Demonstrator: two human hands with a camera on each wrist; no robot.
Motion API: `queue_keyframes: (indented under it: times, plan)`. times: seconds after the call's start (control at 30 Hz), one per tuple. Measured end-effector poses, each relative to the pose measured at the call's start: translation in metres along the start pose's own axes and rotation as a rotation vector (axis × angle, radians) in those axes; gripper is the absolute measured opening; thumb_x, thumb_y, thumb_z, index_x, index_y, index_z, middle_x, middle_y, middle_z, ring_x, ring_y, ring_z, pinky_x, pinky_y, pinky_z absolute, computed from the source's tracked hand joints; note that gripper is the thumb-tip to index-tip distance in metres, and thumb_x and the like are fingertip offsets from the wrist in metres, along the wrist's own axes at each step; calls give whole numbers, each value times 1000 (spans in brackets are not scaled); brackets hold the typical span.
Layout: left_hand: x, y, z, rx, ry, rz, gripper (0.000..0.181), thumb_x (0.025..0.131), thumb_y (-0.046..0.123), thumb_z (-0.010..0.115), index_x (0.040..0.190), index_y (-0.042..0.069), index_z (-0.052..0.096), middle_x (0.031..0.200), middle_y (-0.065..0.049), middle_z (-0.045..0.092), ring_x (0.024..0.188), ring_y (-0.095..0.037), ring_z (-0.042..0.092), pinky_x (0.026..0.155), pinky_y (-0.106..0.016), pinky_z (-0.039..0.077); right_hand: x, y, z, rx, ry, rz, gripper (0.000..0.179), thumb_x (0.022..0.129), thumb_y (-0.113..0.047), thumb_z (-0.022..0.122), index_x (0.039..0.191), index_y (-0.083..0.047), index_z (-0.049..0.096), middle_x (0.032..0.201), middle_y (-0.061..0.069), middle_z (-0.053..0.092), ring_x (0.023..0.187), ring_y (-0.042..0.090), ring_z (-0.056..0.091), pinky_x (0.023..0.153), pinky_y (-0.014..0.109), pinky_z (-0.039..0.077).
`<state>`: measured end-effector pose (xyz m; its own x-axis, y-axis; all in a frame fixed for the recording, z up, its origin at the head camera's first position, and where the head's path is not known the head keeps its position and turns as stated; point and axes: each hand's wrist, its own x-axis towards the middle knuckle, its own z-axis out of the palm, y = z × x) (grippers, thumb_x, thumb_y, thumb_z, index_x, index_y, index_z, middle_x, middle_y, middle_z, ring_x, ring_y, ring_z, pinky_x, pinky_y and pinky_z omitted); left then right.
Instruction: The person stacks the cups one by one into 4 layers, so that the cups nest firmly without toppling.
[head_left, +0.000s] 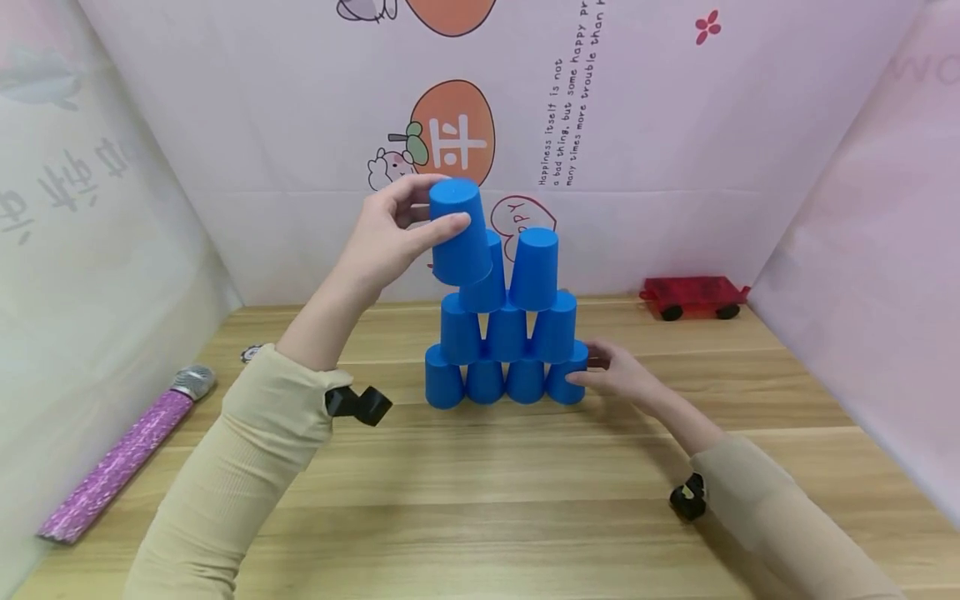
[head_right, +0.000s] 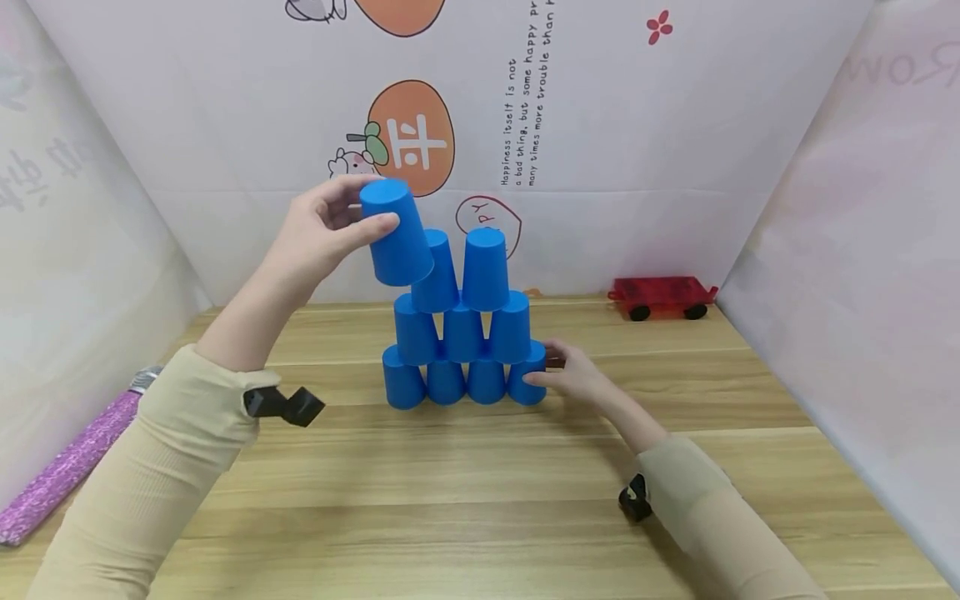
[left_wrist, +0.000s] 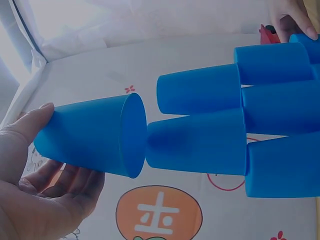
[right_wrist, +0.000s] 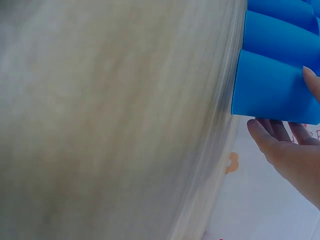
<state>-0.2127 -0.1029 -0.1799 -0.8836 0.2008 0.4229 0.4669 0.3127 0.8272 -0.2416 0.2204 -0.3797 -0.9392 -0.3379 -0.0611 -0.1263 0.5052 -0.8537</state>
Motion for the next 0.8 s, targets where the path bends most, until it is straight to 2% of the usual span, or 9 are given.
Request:
queue_keyframes:
  times: [0.2, 0.4, 0.6, 0.8]
  plan:
    - [13, 4, 1, -4, 12, 8, 55, 84, 36, 68, 133, 19, 50, 124, -5, 59, 112, -17, 59, 97, -40, 50, 1, -3, 2, -5, -1, 8, 62, 89, -27, 65, 138, -1, 38, 136, 24, 47, 124, 42, 47, 99, 52, 46]
    - [24, 15, 4, 25, 18, 13, 55, 82, 40, 69, 132, 23, 51, 125, -1, 58, 114, -14, 58, 97, -40, 50, 3, -5, 2, -18, -2, -1, 61, 89, -27, 65, 137, -1, 39, 135, 24, 48, 123, 42, 48, 98, 51, 47]
    - [42, 24, 16, 58, 34, -12, 57, 81, 43, 70, 132, 25, 52, 127, 1, 58, 115, -12, 57, 98, -39, 49, 2, -4, 1, -17, -5, 5, 60, 89, -27, 65, 136, 0, 39, 135, 25, 48, 123, 42, 47, 98, 51, 47]
    - [57, 21, 29, 97, 43, -20, 59, 81, 44, 69, 133, 24, 51, 127, 2, 59, 114, -11, 57, 98, -38, 48, 1, -2, 1, -25, 1, 4, 59, 89, -28, 65, 135, -1, 40, 134, 24, 49, 123, 43, 47, 99, 52, 46]
